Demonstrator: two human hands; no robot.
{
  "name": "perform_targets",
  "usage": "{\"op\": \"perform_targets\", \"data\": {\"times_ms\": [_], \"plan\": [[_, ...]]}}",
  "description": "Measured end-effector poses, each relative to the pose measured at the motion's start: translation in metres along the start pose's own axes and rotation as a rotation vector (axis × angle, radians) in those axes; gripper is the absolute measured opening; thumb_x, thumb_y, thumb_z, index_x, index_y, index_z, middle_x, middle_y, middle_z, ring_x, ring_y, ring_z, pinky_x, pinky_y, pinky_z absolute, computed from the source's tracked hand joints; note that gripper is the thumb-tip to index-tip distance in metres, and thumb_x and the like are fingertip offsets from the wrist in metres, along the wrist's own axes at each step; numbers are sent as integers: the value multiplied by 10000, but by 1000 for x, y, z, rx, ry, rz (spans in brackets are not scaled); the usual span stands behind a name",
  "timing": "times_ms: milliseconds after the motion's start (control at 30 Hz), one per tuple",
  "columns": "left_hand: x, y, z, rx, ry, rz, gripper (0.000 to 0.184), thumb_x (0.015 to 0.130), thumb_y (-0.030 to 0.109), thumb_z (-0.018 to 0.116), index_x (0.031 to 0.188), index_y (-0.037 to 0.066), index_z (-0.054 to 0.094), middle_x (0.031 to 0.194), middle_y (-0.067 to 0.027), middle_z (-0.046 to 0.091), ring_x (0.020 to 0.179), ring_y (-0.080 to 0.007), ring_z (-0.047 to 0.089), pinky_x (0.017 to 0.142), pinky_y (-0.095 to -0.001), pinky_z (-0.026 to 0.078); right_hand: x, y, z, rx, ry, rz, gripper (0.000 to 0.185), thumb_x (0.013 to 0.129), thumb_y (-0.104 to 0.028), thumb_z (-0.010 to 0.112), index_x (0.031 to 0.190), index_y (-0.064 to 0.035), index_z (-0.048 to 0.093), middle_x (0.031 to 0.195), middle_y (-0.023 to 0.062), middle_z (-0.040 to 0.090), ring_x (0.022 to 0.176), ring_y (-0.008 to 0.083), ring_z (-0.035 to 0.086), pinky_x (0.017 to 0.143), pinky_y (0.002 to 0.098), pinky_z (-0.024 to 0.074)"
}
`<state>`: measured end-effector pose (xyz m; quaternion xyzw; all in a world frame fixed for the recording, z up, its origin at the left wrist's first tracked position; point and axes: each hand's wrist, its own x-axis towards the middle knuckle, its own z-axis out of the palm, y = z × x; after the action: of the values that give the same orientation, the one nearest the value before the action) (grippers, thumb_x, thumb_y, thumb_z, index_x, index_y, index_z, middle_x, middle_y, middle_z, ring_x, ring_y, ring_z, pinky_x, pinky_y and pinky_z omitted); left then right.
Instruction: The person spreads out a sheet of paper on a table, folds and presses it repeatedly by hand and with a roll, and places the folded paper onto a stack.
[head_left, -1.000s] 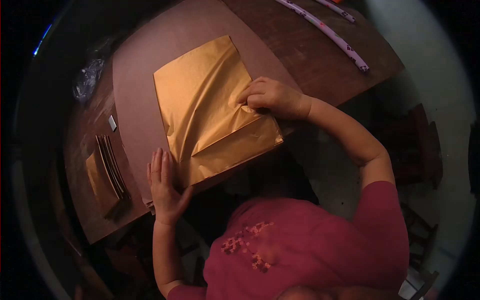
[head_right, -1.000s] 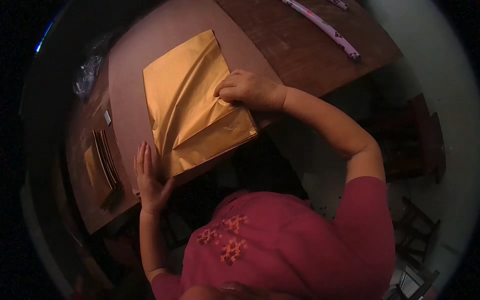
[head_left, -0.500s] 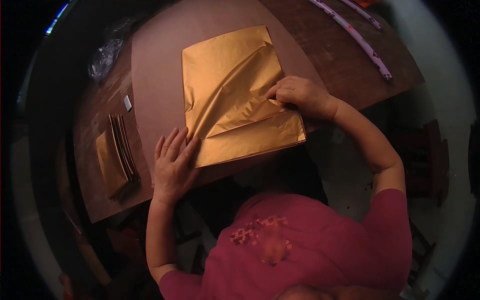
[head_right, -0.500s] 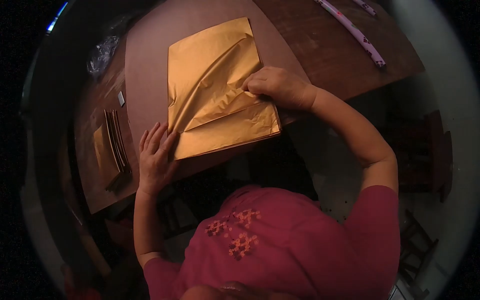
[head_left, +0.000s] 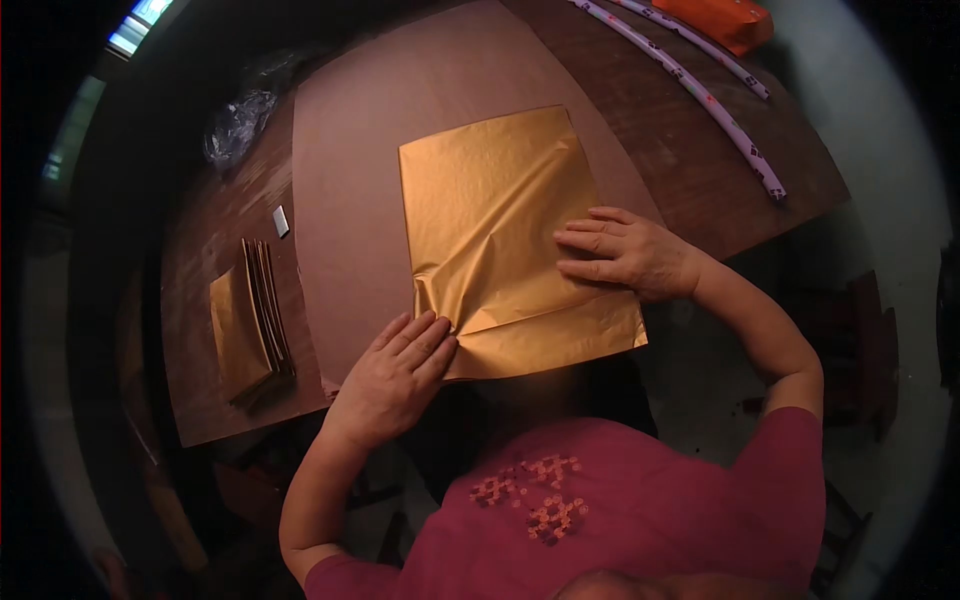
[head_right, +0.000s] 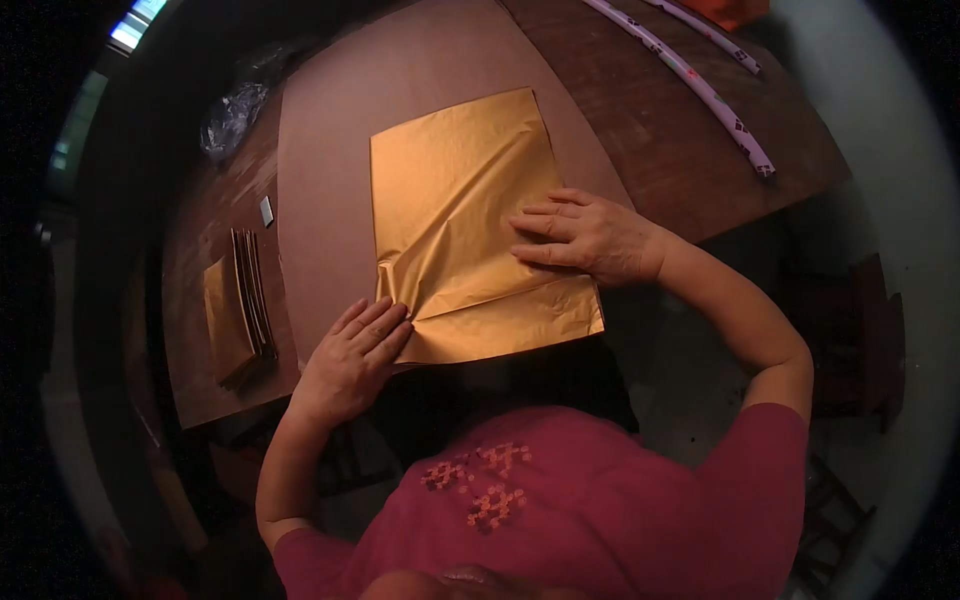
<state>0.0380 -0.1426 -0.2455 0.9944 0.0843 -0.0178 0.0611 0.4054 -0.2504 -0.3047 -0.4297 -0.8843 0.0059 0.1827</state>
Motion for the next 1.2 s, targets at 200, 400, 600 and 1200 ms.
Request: {"op": "perform_targets", "data": {"times_ms": [200,400,600,1200], "plan": [[6,2,-18,-349,-137,47,690,836,412,707,1382,44,503,1430,-174,494,1352,-334,451,1143,-501,318,-18,-3,-1,38,-131,-40,388,920,-255,568,1299,-186,613,1452,131,500,1314,275,506,1121,460,366],[10,-35,-1,-428,-125,-33,1224,585,676,811,1537,94,311,1576,-178,292,1472,-378,251,1197,-551,179,-25,-7,-5,140,-80,13,364,948,-227,525,1296,-169,618,1427,141,518,1302,287,512,1122,452,366],[16,-40,0,-365,-101,-71,1154,596,517,870,1532,116,327,1576,-170,295,1468,-373,261,1205,-535,177,-30,-9,-11,370,-73,71,390,955,-202,551,1339,-168,604,1433,157,515,1324,315,495,1136,462,339],[35,-36,8,-330,-85,43,516,843,139,608,1355,100,570,1405,-144,526,1337,-335,460,1153,-455,317,-17,-15,-22,445,-199,23,442,926,-273,543,1360,-210,592,1533,211,376,1453,381,301,1190,540,193]]}}
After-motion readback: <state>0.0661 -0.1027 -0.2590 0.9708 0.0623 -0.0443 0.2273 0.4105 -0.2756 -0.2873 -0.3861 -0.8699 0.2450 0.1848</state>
